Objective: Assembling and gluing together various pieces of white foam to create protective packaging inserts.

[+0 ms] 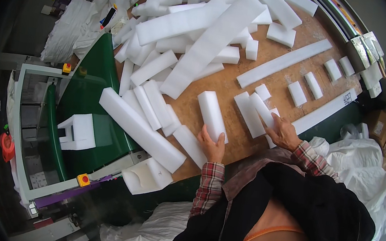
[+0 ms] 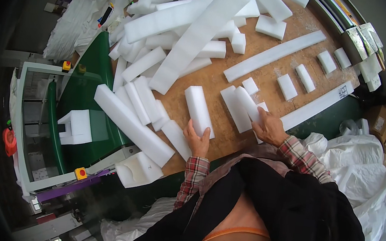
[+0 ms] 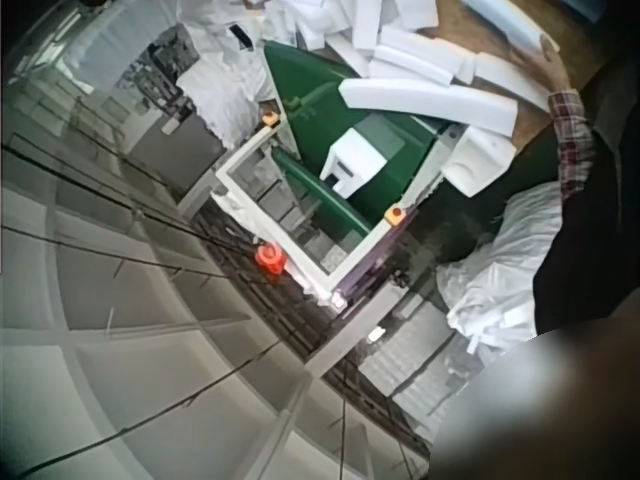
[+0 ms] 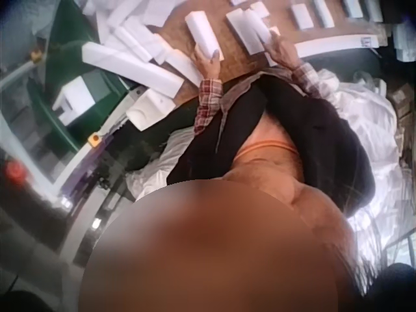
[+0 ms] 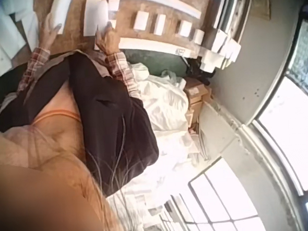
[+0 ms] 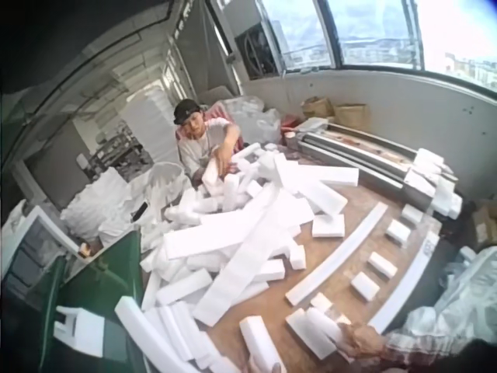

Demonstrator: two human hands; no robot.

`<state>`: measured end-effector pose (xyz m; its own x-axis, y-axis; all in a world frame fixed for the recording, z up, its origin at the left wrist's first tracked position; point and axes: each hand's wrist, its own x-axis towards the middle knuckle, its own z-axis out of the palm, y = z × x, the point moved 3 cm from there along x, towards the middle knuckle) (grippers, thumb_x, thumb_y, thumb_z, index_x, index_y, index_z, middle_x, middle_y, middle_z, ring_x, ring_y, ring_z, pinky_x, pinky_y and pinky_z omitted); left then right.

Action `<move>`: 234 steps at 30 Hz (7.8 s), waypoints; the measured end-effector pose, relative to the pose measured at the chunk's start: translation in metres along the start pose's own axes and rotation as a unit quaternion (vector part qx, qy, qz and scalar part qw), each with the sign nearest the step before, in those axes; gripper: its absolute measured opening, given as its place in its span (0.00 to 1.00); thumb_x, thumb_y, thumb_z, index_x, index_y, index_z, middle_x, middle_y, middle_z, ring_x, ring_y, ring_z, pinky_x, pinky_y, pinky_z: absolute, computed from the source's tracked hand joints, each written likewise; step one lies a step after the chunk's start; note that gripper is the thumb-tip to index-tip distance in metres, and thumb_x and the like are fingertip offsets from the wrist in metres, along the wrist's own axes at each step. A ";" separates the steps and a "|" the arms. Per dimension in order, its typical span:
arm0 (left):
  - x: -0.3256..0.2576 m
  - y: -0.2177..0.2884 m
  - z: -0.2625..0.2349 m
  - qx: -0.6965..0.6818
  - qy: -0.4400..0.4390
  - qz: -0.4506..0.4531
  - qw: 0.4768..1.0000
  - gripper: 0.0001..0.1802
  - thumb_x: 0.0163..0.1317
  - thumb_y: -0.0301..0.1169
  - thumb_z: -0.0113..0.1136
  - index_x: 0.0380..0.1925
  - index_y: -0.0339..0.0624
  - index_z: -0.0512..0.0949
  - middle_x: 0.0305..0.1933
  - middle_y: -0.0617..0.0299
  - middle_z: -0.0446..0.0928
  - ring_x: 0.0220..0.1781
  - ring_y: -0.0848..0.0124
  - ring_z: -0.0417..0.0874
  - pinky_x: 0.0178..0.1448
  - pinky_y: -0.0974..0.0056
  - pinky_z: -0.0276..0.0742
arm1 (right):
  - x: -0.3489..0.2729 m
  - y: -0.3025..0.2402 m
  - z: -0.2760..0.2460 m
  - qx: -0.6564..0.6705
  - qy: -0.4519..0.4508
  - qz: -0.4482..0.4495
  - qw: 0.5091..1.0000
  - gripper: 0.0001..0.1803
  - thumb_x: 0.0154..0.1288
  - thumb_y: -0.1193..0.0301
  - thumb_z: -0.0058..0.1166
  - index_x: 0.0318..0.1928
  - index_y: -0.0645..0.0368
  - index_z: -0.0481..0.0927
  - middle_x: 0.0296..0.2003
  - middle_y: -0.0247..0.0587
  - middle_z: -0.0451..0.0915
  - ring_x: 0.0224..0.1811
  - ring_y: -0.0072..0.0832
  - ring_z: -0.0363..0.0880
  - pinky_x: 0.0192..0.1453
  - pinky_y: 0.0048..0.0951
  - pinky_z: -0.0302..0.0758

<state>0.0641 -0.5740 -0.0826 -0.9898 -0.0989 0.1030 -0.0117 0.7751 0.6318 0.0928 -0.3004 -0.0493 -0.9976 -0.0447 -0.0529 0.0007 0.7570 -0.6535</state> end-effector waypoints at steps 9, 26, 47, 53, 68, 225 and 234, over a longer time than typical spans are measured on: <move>-0.022 -0.004 -0.008 -0.057 -0.060 -0.013 0.996 0.40 0.54 0.35 0.62 0.64 0.39 0.54 0.58 0.42 0.61 0.53 0.46 0.69 0.56 0.51 0.70 | 0.013 -0.015 0.011 -0.146 -0.044 0.033 0.988 0.28 0.60 0.66 0.47 0.51 0.81 0.62 0.29 0.60 0.76 0.26 0.47 0.76 0.30 0.38 0.75; -0.012 0.018 -0.024 0.051 -0.061 0.041 0.996 0.41 0.53 0.38 0.63 0.64 0.38 0.54 0.58 0.42 0.59 0.57 0.44 0.63 0.63 0.45 0.60 | 0.064 -0.015 0.039 -0.231 -0.054 0.016 0.971 0.32 0.68 0.63 0.41 0.66 0.68 0.51 0.36 0.50 0.66 0.34 0.40 0.70 0.36 0.37 0.71; 0.011 0.156 0.135 0.107 -0.144 0.171 0.969 0.35 0.54 0.20 0.52 0.64 0.38 0.55 0.71 0.38 0.41 0.72 0.36 0.40 0.72 0.42 0.45 | 0.032 0.144 -0.105 0.054 -0.056 -0.059 0.995 0.11 0.52 0.78 0.56 0.38 0.61 0.75 0.26 0.42 0.74 0.22 0.35 0.72 0.27 0.30 0.69; 0.009 0.155 0.138 0.148 -0.113 0.190 0.964 0.34 0.55 0.17 0.48 0.64 0.37 0.55 0.72 0.37 0.39 0.72 0.37 0.38 0.73 0.45 0.44 | 0.025 0.153 -0.125 0.068 -0.062 -0.079 0.993 0.12 0.52 0.78 0.55 0.39 0.62 0.75 0.27 0.42 0.76 0.22 0.36 0.73 0.29 0.30 0.70; -0.011 0.173 0.131 0.184 -0.080 0.117 0.973 0.35 0.54 0.33 0.57 0.64 0.44 0.61 0.72 0.40 0.44 0.71 0.41 0.47 0.71 0.48 0.50 | 0.219 0.193 -0.224 0.030 0.053 -0.011 0.998 0.20 0.56 0.72 0.56 0.49 0.65 0.73 0.40 0.51 0.78 0.39 0.41 0.78 0.40 0.34 0.76; -0.006 0.267 0.110 -0.533 -0.268 -0.249 0.763 0.28 0.58 0.36 0.62 0.53 0.33 0.64 0.45 0.52 0.73 0.41 0.70 0.75 0.46 0.69 0.72 | 0.015 0.180 -0.173 0.288 -0.009 0.140 0.947 0.35 0.68 0.48 0.41 0.67 0.59 0.57 0.60 0.55 0.65 0.60 0.42 0.68 0.62 0.38 0.68; -0.024 0.346 0.196 -0.370 -0.187 -0.144 0.899 0.28 0.60 0.36 0.60 0.50 0.34 0.57 0.48 0.42 0.68 0.43 0.66 0.75 0.46 0.66 0.74 | -0.047 0.135 -0.185 -0.008 0.112 -0.102 0.988 0.46 0.53 0.58 0.62 0.67 0.64 0.52 0.62 0.58 0.61 0.57 0.48 0.68 0.52 0.38 0.73</move>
<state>0.0562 -0.1811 -0.0171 -0.9411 0.0961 -0.3242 -0.3136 0.1102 0.9431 0.1268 -0.0751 0.0050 -0.9673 -0.0540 0.2477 -0.2012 0.7578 -0.6207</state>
